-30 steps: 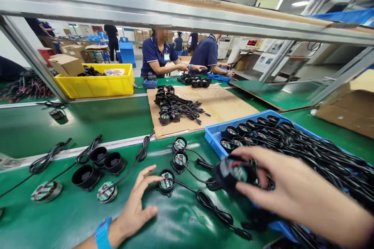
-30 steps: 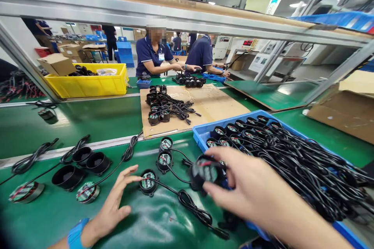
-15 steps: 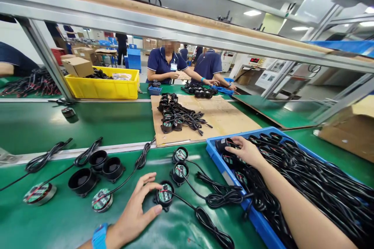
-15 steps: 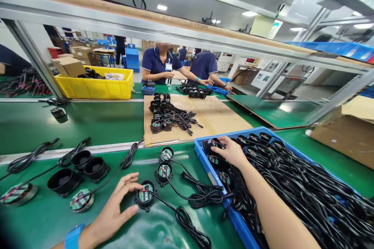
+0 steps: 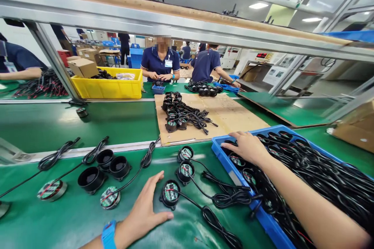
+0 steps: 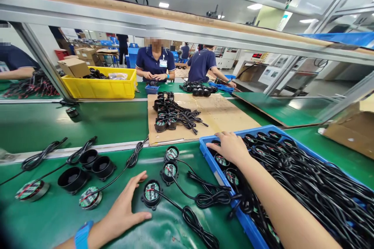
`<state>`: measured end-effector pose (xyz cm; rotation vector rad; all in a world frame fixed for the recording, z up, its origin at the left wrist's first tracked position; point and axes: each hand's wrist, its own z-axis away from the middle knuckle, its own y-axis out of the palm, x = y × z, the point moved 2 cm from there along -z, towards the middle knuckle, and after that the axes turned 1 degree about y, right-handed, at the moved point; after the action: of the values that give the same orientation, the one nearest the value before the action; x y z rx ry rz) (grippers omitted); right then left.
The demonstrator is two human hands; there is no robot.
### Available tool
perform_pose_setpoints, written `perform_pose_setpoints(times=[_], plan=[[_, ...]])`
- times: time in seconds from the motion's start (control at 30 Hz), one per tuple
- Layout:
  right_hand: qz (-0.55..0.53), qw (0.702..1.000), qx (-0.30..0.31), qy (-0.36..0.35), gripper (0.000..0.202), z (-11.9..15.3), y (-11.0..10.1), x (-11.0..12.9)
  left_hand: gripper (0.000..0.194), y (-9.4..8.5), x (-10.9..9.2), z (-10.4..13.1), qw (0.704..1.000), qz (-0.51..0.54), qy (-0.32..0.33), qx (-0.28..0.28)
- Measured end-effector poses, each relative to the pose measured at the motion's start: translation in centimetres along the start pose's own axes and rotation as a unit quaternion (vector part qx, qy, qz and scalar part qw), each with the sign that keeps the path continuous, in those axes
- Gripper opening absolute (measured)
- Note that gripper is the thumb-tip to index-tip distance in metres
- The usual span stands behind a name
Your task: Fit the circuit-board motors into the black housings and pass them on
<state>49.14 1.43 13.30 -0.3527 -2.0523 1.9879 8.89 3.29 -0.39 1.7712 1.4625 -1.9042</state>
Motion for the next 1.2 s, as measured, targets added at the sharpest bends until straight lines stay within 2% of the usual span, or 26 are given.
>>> perform_pose_setpoints(times=[0.07,0.13,0.23,0.3,0.37,0.47,0.6,0.73,0.83,0.9,1.03,1.2], plan=[[-0.036,0.998,0.003,-0.059,0.059,3.2,-0.4,2.4,0.084,0.1,-0.3,-0.3,0.999,-0.025,-0.007,0.017],[-0.084,0.987,0.031,-0.135,0.054,6.4,0.1,5.2,0.069,0.1,-0.8,-0.9,0.999,-0.034,-0.014,0.030],[-0.176,0.960,0.065,-0.206,0.050,9.1,1.8,8.8,0.067,0.0,-1.7,-2.3,0.998,-0.020,-0.009,0.065],[-0.200,0.957,0.079,-0.195,0.055,8.7,2.8,10.3,0.073,0.3,-2.1,-3.4,0.996,-0.011,0.016,0.092],[-0.199,0.957,0.102,-0.187,0.069,7.1,3.3,11.2,0.079,0.8,-2.2,-4.2,0.994,-0.013,0.033,0.101],[-0.185,0.942,0.167,-0.224,0.093,4.3,3.4,12.5,0.085,1.6,-1.9,-4.9,0.995,-0.034,0.024,0.095],[-0.152,0.927,0.238,-0.248,0.086,2.1,3.3,14.2,0.080,1.9,-1.6,-4.7,0.995,-0.037,0.013,0.087],[-0.135,0.929,0.249,-0.237,0.081,1.8,3.6,15.2,0.075,1.9,-1.5,-4.4,0.995,-0.050,0.014,0.089],[-0.146,0.928,0.237,-0.249,0.065,2.2,3.6,15.3,0.077,1.9,-1.5,-4.5,0.994,-0.057,0.020,0.087],[-0.158,0.927,0.226,-0.255,0.061,2.6,3.6,15.1,0.078,2.0,-1.5,-4.5,0.994,-0.058,0.015,0.088],[-0.180,0.934,0.190,-0.245,0.070,3.7,3.9,14.4,0.078,2.0,-1.5,-4.6,0.995,-0.059,0.014,0.084],[-0.203,0.936,0.142,-0.251,0.055,4.8,4.3,13.7,0.078,2.1,-1.5,-4.6,0.995,-0.053,0.021,0.077]])
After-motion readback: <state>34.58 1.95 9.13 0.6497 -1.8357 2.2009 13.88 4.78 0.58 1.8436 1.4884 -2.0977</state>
